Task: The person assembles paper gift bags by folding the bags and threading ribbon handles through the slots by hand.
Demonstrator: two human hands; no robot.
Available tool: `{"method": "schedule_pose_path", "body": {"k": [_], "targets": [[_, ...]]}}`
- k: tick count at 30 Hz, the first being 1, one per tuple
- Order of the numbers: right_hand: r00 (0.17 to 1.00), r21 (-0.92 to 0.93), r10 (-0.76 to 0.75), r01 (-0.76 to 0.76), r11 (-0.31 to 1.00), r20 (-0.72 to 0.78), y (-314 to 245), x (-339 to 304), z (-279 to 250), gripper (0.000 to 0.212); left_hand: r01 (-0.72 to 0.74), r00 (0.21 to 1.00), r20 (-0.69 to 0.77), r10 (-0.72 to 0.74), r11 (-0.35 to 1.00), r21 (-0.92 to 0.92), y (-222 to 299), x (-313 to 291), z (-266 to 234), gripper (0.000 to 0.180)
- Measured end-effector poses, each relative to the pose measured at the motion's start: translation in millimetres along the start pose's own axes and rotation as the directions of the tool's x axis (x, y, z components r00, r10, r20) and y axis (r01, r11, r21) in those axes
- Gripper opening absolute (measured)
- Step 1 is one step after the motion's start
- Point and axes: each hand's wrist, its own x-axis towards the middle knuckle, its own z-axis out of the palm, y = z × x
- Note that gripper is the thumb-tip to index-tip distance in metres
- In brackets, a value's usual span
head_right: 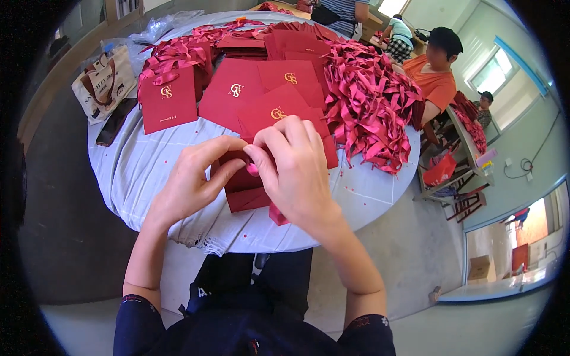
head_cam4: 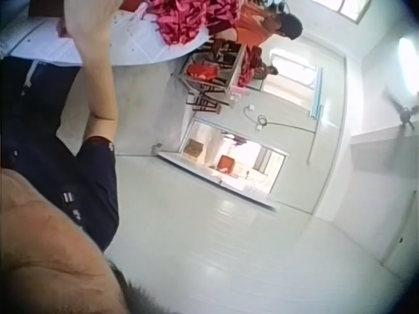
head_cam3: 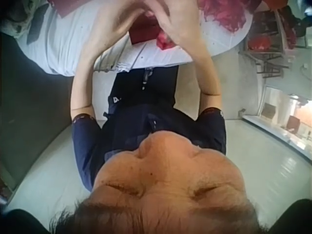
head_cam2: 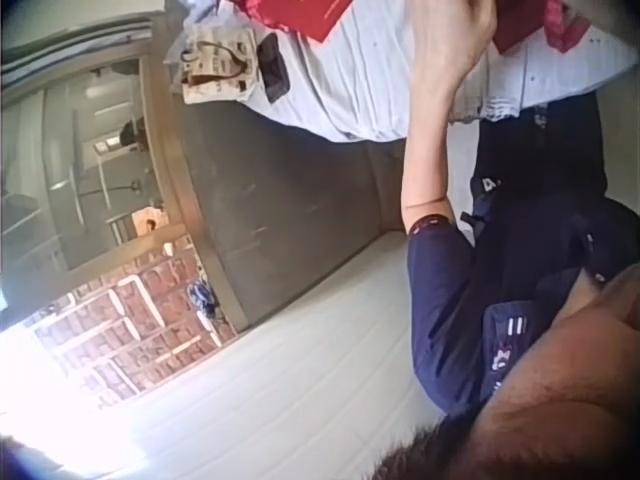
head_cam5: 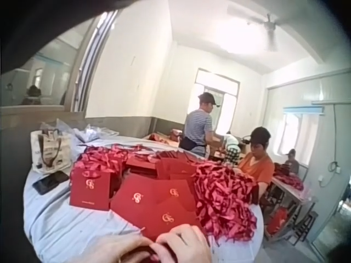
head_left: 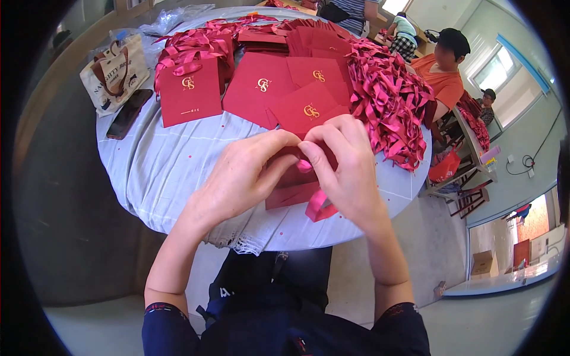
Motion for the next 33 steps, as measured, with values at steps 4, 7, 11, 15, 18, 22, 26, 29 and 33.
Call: {"method": "schedule_pose_path", "body": {"k": [4,7,11,15,18,22,26,29,33], "targets": [[0.982,0.084,-0.021,0.005,0.996,0.189,18,22,-19,0.012,-0.026,0.995,-0.092,0.038,0.991,0.129,16,-4,9,0.03],[0.83,0.219,-0.072,-0.062,0.974,0.554,24,43,-26,0.017,-0.031,0.983,-0.173,0.056,0.99,0.141,12,-8,16,0.037],[0.596,0.238,-0.071,-0.207,0.949,0.8,25,69,-31,0.021,-0.119,0.972,-0.186,0.14,0.985,0.124,8,-7,26,0.04],[0.369,0.154,-0.014,-0.353,0.923,0.929,26,83,-33,0.022,-0.178,0.971,-0.117,0.211,0.954,0.242,12,-11,26,0.039],[0.449,0.245,-0.076,-0.331,0.911,0.89,31,76,-30,0.021,-0.179,0.969,-0.121,0.217,0.948,0.264,14,-13,26,0.038],[0.586,0.328,-0.115,-0.272,0.905,0.802,30,61,-26,0.02,-0.159,0.974,-0.123,0.192,0.957,0.242,13,-12,24,0.033],[0.658,0.341,0.076,-0.481,0.808,0.749,27,52,-25,0.017,-0.112,0.982,-0.128,0.136,0.977,0.18,20,-10,24,0.029],[0.73,0.479,0.078,-0.521,0.707,0.679,35,56,-20,0.015,-0.161,0.982,-0.072,0.177,0.968,0.192,24,-11,22,0.025],[0.8,0.586,0.069,-0.492,0.644,0.596,35,72,-23,0.017,-0.171,0.976,-0.095,0.195,0.96,0.22,26,-9,25,0.025]]}}
